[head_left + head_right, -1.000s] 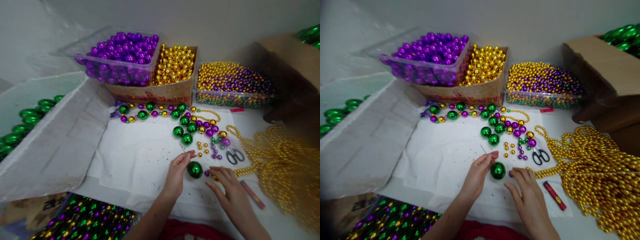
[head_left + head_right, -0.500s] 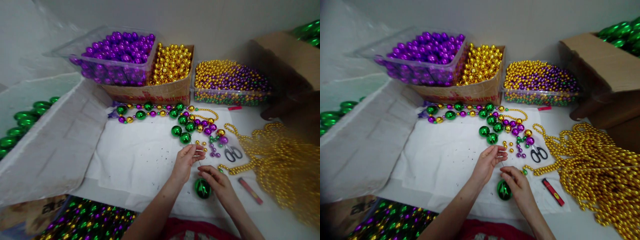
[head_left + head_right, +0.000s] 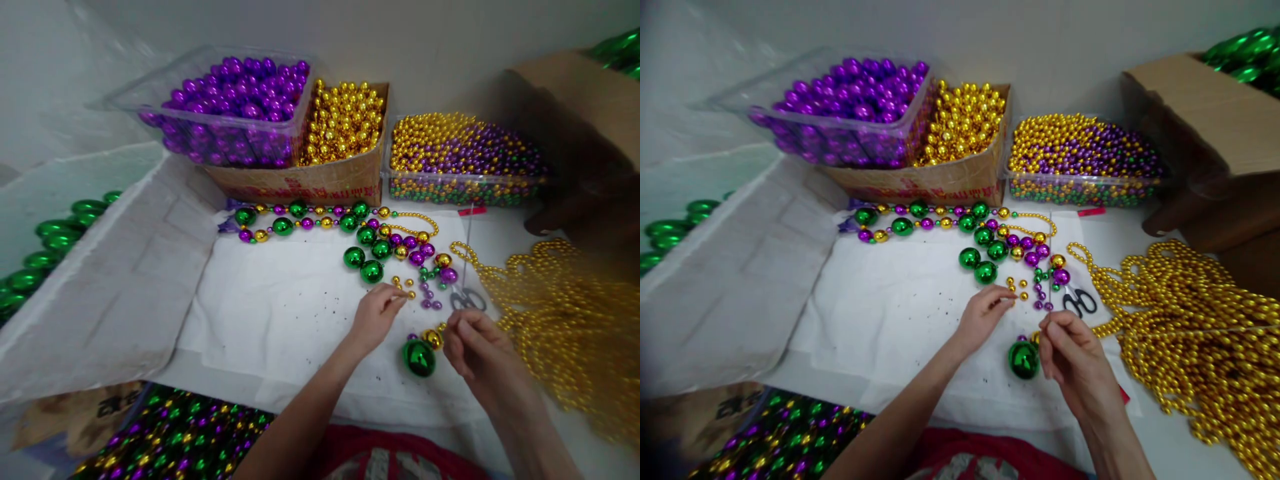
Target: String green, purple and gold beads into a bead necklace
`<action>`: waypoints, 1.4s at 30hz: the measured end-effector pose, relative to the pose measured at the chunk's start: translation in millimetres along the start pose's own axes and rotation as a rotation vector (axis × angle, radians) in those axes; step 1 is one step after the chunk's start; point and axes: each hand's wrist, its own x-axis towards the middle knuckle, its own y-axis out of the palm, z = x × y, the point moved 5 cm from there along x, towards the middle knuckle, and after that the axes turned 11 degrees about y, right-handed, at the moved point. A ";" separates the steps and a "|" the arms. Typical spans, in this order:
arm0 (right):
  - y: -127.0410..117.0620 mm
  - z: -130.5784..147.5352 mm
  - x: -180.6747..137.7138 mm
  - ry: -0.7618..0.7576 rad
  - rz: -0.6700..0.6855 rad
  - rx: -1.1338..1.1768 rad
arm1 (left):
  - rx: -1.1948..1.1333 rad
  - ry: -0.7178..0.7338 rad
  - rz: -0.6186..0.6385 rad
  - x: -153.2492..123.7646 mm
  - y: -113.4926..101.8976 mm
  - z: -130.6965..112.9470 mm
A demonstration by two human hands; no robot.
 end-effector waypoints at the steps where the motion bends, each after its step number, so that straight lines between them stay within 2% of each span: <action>1: 3.4 1.4 -3.9 -0.004 0.028 0.025 | 0.112 0.040 0.028 -1.0 0.0 8.7; 3: 11.5 -0.9 -9.8 0.015 0.084 0.047 | 0.224 0.095 0.048 -1.9 0.6 23.4; 6: 15.2 -14.1 -11.5 0.083 0.088 -0.003 | 0.186 0.055 -0.025 -1.0 -4.1 33.2; 8: 6.6 -23.8 -9.3 0.116 -0.010 -0.115 | 0.017 -0.076 -0.103 -2.7 -11.4 33.9; 11: -11.1 -33.3 -9.3 0.145 -0.168 -0.309 | -0.389 -0.298 -0.198 -11.4 -21.1 29.9; 13: -17.1 -35.5 -13.8 0.153 -0.225 -0.402 | -0.590 -0.351 -0.239 -16.4 -26.6 24.6; 16: -15.9 -31.5 -25.5 0.102 -0.288 -0.495 | -0.704 -0.365 -0.312 -20.0 -34.8 22.7; 21: -8.0 -23.8 -39.5 0.001 -0.314 -0.541 | -0.753 -0.355 -0.385 -18.6 -39.1 28.6; 32: -10.4 -21.0 -41.4 -0.063 -0.309 -0.566 | -0.740 -0.301 -0.366 -17.1 -37.5 28.0; 39: -23.1 -31.6 -34.8 -0.012 -0.261 -0.618 | -0.675 -0.277 -0.337 -15.1 -39.6 28.0; 42: -22.2 -36.1 -25.8 0.015 -0.221 -0.645 | -0.584 -0.266 -0.285 -16.0 -30.5 24.9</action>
